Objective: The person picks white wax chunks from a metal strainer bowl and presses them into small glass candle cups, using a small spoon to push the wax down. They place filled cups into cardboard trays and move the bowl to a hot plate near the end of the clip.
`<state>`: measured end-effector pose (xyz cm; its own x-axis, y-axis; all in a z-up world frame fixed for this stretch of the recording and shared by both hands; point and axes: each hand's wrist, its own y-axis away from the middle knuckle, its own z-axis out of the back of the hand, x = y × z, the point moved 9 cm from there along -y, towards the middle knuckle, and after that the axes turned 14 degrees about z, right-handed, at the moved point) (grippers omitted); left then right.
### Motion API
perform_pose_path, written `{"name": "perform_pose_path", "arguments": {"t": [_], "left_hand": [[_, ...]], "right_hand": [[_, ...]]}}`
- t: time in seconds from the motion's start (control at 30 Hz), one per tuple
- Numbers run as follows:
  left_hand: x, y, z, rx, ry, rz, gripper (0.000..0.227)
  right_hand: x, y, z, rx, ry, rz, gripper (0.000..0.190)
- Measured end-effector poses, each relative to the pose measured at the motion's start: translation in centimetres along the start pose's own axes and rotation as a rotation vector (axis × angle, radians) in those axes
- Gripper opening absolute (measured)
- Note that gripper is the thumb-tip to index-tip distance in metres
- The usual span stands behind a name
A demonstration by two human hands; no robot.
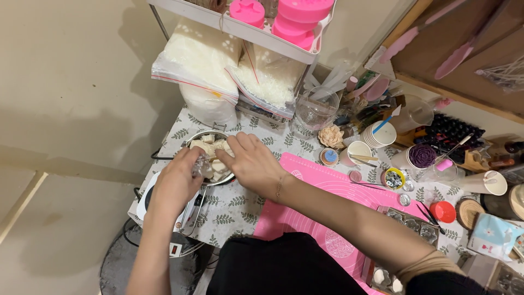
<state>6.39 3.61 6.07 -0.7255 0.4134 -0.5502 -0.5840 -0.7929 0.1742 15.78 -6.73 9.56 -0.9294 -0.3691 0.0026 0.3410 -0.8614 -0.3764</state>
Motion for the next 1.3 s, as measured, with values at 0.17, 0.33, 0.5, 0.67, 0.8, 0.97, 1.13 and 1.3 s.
{"name": "perform_pose_path", "arguments": {"t": [0.17, 0.33, 0.5, 0.67, 0.8, 0.97, 1.13, 1.3], "left_hand": [[0.9, -1.5, -0.4, 0.074, -0.159, -0.014, 0.047], [1.6, -1.5, -1.3, 0.076, -0.205, 0.003, 0.043], [2.6, -1.5, -0.7, 0.042, -0.205, 0.066, 0.048], [2.9, -0.5, 1.1, -0.116, -0.066, 0.107, 0.050], [3.4, 1.2, 1.8, -0.209, 0.041, 0.141, 0.051], [4.8, 2.5, 1.3, -0.252, 0.112, 0.213, 0.051], [5.0, 3.5, 0.4, -0.222, 0.109, 0.254, 0.055], [5.8, 4.1, -0.6, -0.232, 0.148, 0.245, 0.060]], "right_hand": [[-0.8, 0.3, 0.3, 0.142, -0.019, -0.043, 0.048], [-1.1, 1.2, 0.5, 0.109, -0.027, -0.075, 0.045], [-1.5, 2.3, -0.5, 0.122, -0.046, -0.112, 0.040], [-2.5, 3.5, -1.8, 0.032, -0.199, -0.287, 0.035], [-1.5, 5.5, -3.9, -0.028, -0.239, -0.375, 0.040], [0.5, 7.5, -6.2, -0.138, -0.248, -0.366, 0.068], [0.6, 8.2, -7.6, -0.123, -0.232, -0.370, 0.071], [-0.2, 8.6, -6.8, -0.122, -0.130, -0.402, 0.070]]}}
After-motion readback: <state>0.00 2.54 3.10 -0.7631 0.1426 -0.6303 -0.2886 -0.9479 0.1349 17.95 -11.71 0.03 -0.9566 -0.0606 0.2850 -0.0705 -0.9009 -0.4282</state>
